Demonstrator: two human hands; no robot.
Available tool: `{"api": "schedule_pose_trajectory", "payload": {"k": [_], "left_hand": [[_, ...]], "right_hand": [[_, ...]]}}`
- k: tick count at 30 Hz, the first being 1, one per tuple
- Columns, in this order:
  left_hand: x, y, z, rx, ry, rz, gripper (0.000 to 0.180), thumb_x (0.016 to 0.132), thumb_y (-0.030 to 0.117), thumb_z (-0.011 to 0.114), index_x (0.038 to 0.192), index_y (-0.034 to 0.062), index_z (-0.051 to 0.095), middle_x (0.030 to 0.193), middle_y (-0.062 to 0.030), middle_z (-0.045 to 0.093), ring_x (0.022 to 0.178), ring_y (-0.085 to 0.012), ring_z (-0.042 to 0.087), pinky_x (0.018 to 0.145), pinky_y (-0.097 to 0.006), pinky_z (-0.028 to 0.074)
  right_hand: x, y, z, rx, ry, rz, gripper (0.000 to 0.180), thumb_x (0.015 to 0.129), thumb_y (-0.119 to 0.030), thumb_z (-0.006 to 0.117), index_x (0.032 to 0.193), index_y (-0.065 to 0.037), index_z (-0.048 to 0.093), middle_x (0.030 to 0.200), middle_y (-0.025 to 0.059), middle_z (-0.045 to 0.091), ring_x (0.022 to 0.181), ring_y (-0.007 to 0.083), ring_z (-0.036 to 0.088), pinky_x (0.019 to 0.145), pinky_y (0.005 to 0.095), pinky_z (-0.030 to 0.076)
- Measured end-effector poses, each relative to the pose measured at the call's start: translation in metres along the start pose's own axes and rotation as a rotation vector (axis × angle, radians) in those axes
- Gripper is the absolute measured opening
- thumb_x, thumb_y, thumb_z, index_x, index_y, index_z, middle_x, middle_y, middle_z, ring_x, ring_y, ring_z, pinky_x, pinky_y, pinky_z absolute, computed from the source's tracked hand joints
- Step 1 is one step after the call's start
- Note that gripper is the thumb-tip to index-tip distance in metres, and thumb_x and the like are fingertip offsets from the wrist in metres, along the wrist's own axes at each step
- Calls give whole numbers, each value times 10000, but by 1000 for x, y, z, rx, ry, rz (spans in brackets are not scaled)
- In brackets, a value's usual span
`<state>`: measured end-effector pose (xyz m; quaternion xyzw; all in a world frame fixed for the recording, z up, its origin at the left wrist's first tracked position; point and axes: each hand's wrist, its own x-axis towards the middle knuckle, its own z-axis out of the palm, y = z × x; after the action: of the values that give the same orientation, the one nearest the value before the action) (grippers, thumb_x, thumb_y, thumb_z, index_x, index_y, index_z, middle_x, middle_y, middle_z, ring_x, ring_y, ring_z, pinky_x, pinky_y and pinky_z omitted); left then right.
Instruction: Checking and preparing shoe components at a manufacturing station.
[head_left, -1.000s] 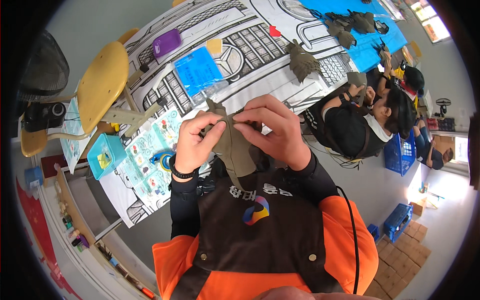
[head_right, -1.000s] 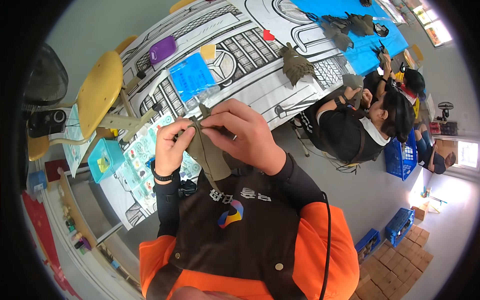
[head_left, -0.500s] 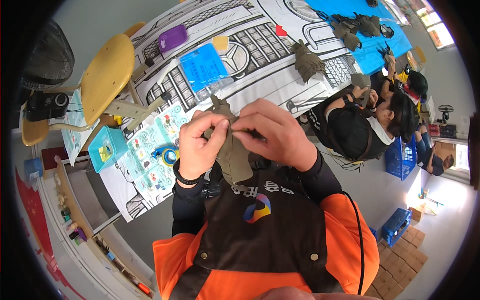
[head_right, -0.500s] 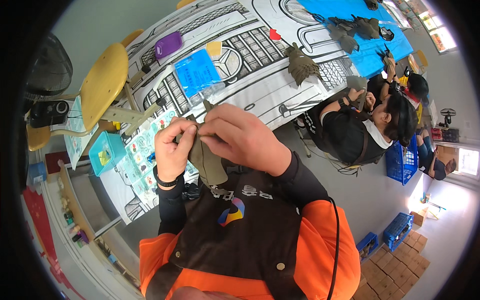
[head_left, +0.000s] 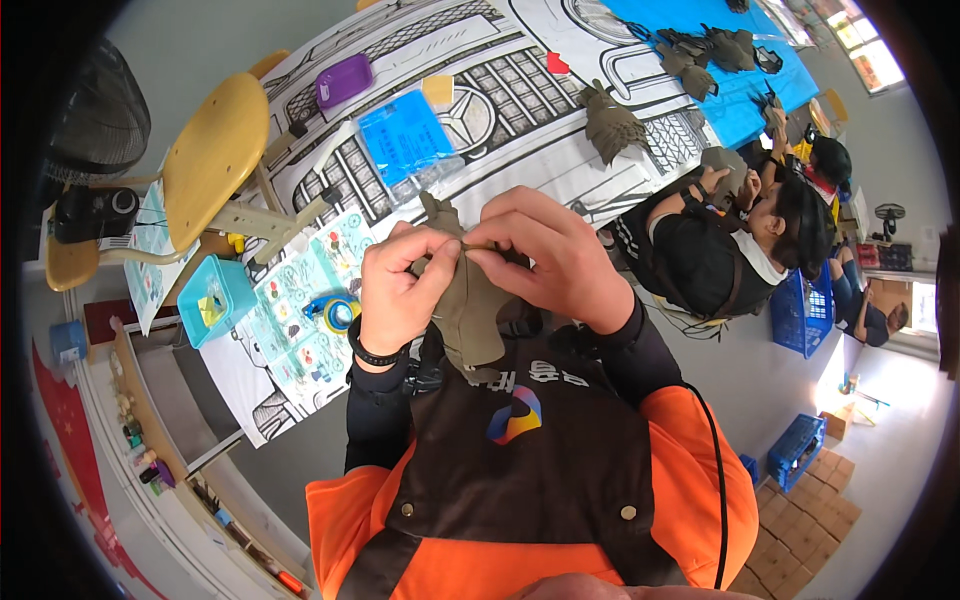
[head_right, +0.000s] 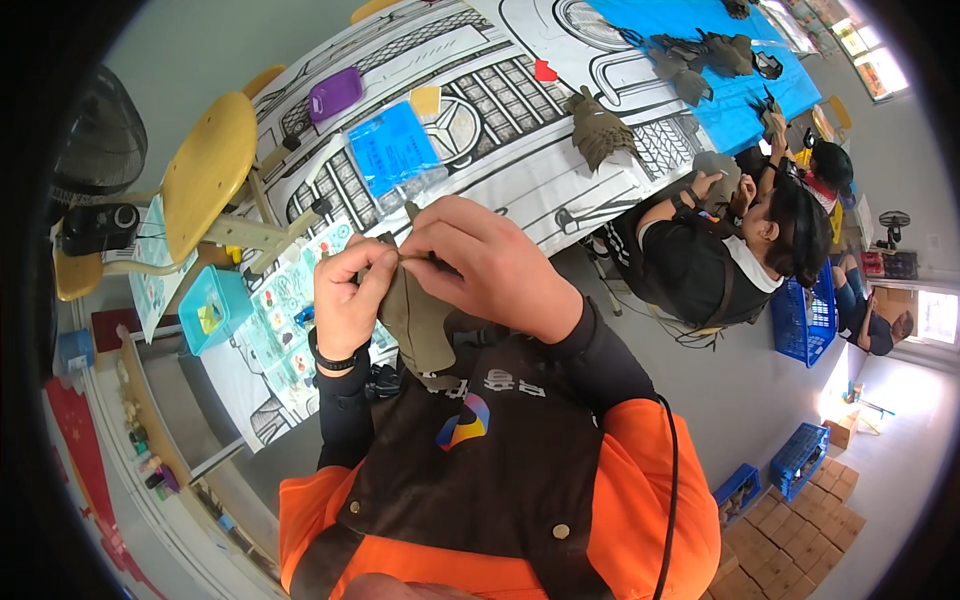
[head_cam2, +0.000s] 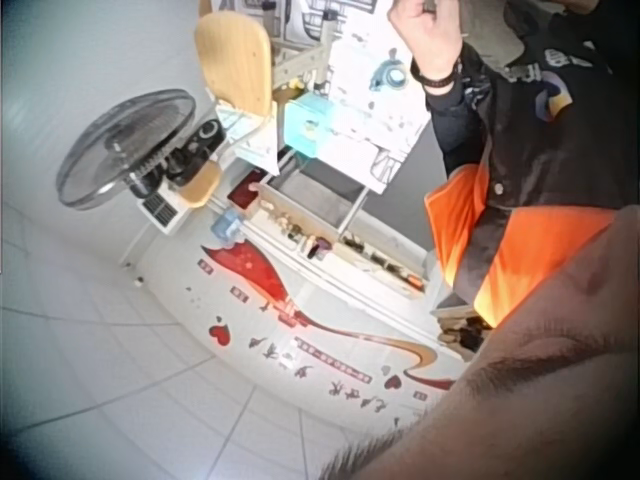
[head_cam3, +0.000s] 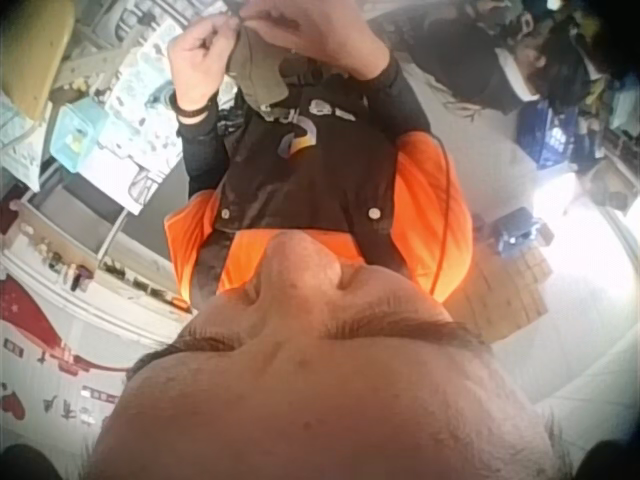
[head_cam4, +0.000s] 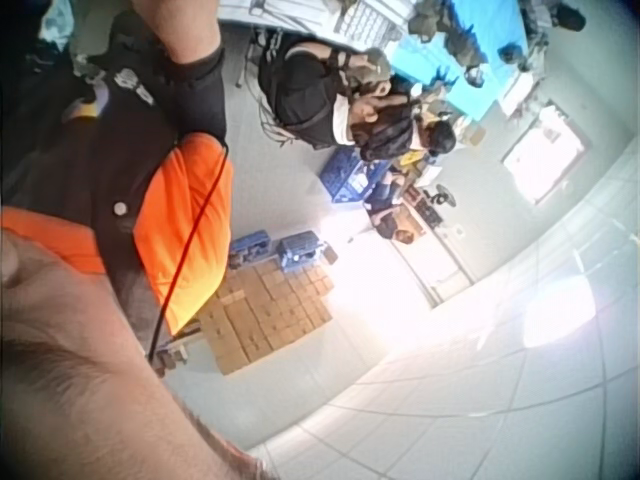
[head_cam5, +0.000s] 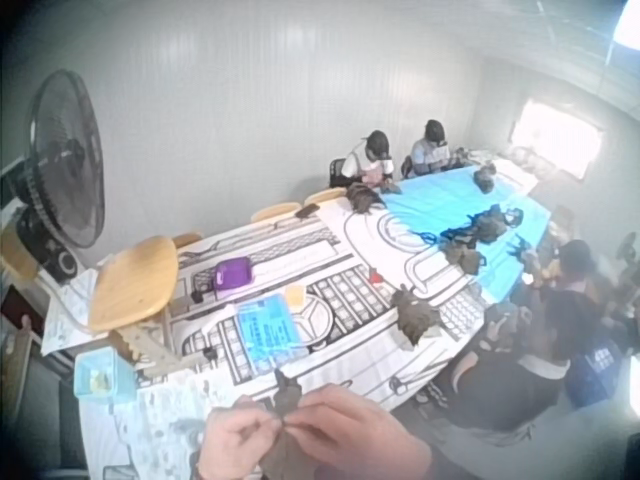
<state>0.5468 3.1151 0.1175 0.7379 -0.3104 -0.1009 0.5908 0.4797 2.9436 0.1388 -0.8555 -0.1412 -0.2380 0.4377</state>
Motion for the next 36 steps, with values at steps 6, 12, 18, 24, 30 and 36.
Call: {"api": "schedule_pose_trajectory", "payload": {"k": [6, 12, 18, 24, 30, 36], "left_hand": [[-2, -4, 3, 7, 18, -17, 28, 773, 25, 614, 763, 3, 627, 657, -72, 619, 596, -140, 532, 669, -271, 378], [-1, -5, 0, -26, 26, -21, 36, 775, 30, 621, 768, -3, 633, 672, -75, 629, 608, -144, 546, 672, -270, 387], [-2, -7, -1, -19, 8, -29, 40, 779, 33, 623, 780, -4, 637, 686, -74, 638, 623, -147, 542, 649, -275, 398], [-2, -9, 0, -46, 55, -47, 52, 783, 29, 622, 806, -7, 651, 699, -84, 643, 634, -142, 541, 660, -270, 408], [0, -7, -2, -23, -2, -65, 56, 780, 27, 621, 802, -15, 651, 695, -87, 644, 632, -139, 543, 645, -265, 414], [-2, -9, 0, -45, 29, -67, 60, 780, 28, 617, 801, -15, 652, 691, -82, 645, 624, -129, 541, 624, -255, 413]], "right_hand": [[-7, 4, 0, 35, -81, -66, 187, 670, 7, 692, 834, -39, 616, 819, 49, 566, 666, 176, 561, 561, 266, 462], [0, 5, -2, 48, 9, -21, 180, 679, -18, 693, 839, -37, 612, 822, 57, 564, 693, 209, 573, 588, 289, 475], [1, 6, 2, 10, -25, -10, 185, 681, -30, 684, 842, -35, 594, 828, 64, 565, 721, 242, 580, 618, 315, 486], [-7, 7, 6, 14, -51, -98, 181, 669, -5, 699, 832, -35, 627, 835, 57, 566, 685, 196, 573, 570, 281, 469], [0, 7, 2, 13, 18, -23, 193, 671, -1, 696, 847, -36, 625, 845, 59, 564, 707, 203, 576, 587, 293, 475], [-4, 6, 5, -11, -16, -32, 174, 687, -28, 682, 832, -35, 587, 828, 63, 557, 739, 239, 573, 626, 319, 483]]}}
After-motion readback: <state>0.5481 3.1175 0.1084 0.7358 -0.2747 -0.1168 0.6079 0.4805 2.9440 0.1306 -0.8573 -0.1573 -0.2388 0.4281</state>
